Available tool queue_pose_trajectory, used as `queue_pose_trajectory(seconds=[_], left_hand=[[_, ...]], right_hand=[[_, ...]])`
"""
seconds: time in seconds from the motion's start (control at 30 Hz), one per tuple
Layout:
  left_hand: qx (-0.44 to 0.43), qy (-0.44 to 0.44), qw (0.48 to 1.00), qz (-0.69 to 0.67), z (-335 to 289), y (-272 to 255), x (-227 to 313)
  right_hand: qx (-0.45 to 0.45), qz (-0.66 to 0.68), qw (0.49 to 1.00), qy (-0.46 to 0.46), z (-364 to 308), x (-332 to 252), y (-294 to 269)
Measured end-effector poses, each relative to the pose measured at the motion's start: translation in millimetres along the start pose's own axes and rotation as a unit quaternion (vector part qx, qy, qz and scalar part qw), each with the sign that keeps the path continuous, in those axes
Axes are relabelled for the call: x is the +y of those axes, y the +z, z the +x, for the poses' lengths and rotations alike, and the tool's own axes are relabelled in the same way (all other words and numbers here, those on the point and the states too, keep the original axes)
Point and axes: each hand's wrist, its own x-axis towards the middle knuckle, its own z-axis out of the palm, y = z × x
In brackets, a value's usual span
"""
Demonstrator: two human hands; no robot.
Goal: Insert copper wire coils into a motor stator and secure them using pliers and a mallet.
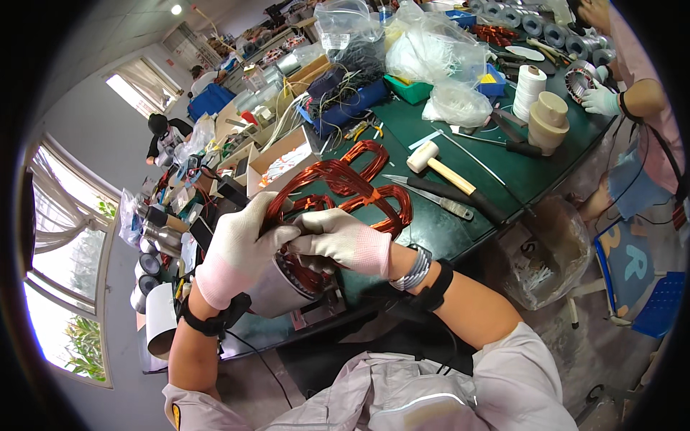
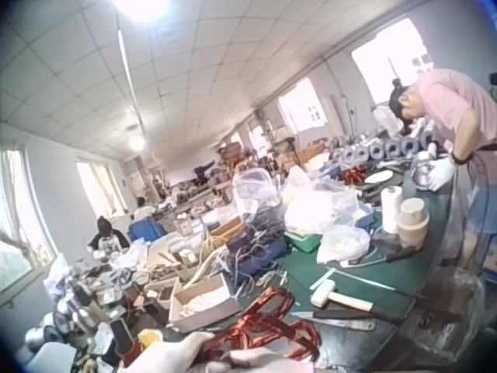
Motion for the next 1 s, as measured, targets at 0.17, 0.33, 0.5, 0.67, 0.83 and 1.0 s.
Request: queue_pose_trajectory(seconds=[0.17,0.33,0.5,0.67,0.83,1.0], left_hand=[[-0.004,-0.014,1.000,-0.024,-4,2,-3],[-0.030,-0.033,0.999,-0.027,-3,2,-7],[0.040,-0.031,0.999,0.002,-4,12,-3],[0.043,-0.024,0.998,-0.050,-8,10,-7],[-0.030,-0.080,0.996,-0.002,-9,3,-4],[-0.012,-0.088,0.995,-0.051,-13,5,1]], right_hand=[[-0.049,0.016,0.998,0.047,-1,-4,-3],[-0.034,-0.026,0.999,0.025,1,0,2],[-0.034,-0.047,0.997,0.042,1,-3,4],[-0.020,-0.081,0.996,-0.003,4,9,9],[0.063,-0.096,0.992,-0.043,2,12,20],[0.021,-0.049,0.997,0.057,-2,5,11]])
